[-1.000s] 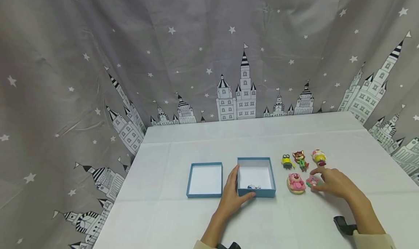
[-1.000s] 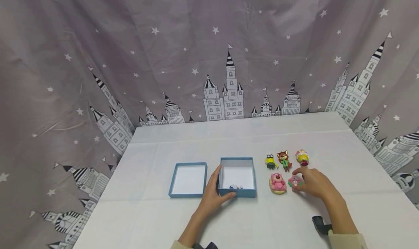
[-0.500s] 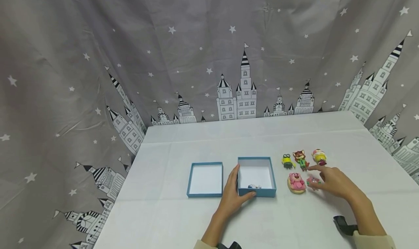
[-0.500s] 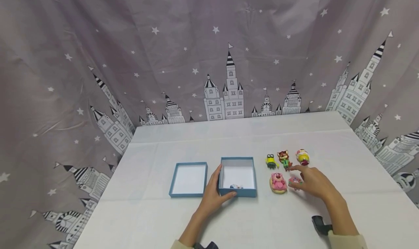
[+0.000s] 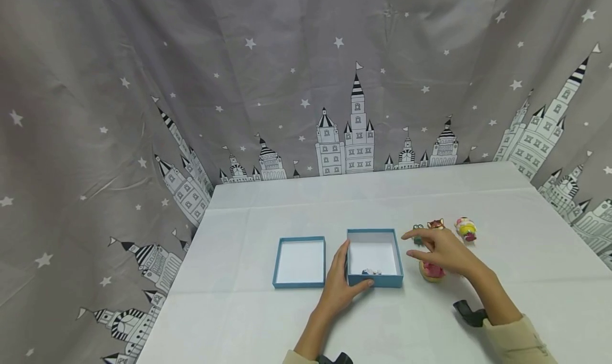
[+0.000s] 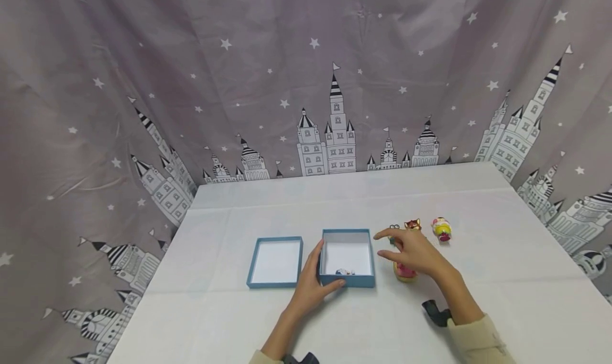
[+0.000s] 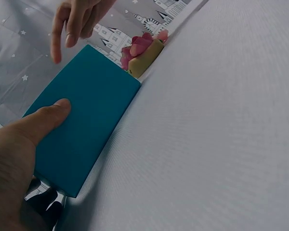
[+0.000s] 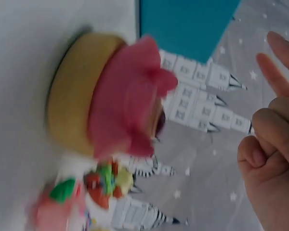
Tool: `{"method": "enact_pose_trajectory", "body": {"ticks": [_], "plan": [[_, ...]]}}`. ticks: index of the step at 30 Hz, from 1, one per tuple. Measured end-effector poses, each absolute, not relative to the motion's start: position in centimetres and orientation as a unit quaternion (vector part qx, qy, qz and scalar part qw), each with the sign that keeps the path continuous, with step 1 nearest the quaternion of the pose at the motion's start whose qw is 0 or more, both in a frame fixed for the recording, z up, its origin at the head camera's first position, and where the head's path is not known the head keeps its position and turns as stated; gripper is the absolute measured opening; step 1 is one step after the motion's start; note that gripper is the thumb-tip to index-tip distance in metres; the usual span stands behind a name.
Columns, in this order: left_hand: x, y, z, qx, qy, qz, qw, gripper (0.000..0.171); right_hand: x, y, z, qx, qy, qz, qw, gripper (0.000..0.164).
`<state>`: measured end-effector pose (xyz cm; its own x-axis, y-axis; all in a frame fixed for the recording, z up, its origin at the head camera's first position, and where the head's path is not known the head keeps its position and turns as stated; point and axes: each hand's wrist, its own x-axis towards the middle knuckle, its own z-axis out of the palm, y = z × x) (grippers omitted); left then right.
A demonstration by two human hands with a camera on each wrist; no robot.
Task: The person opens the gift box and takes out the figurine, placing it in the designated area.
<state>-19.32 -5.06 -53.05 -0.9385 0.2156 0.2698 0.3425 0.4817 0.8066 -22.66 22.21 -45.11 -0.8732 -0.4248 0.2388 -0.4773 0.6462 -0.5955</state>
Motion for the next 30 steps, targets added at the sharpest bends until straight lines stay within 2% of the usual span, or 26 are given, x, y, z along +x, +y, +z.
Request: {"method": "enact_pose_trajectory", "body": {"ticks": [9,19,25,30], "plan": [[-19.3,-5.0,-52.9,-0.161,-0.859,-0.483,0.052,0.099,-25.0,19.6,-46.1,0.386,-0.841,0.379,-0.010,0.030],[-19.3,-5.0,-53.0,-0.168,-0.858,-0.482,0.059,0.098,-25.8,17.2,-46.7,0.411,-0.775,0.472,-0.090,0.030],[-19.5,-5.1,-53.2,-0.167,-0.861,-0.476,0.059,0.098,-25.2,16.2,-45.3,0.433,-0.761,0.471,-0.110,0.026],[-19.5,-5.2,-53.2,-0.164,-0.863,-0.475,0.053,0.098,-26.0,15.9,-47.0,0.471,-0.760,0.436,-0.105,0.025]]}}
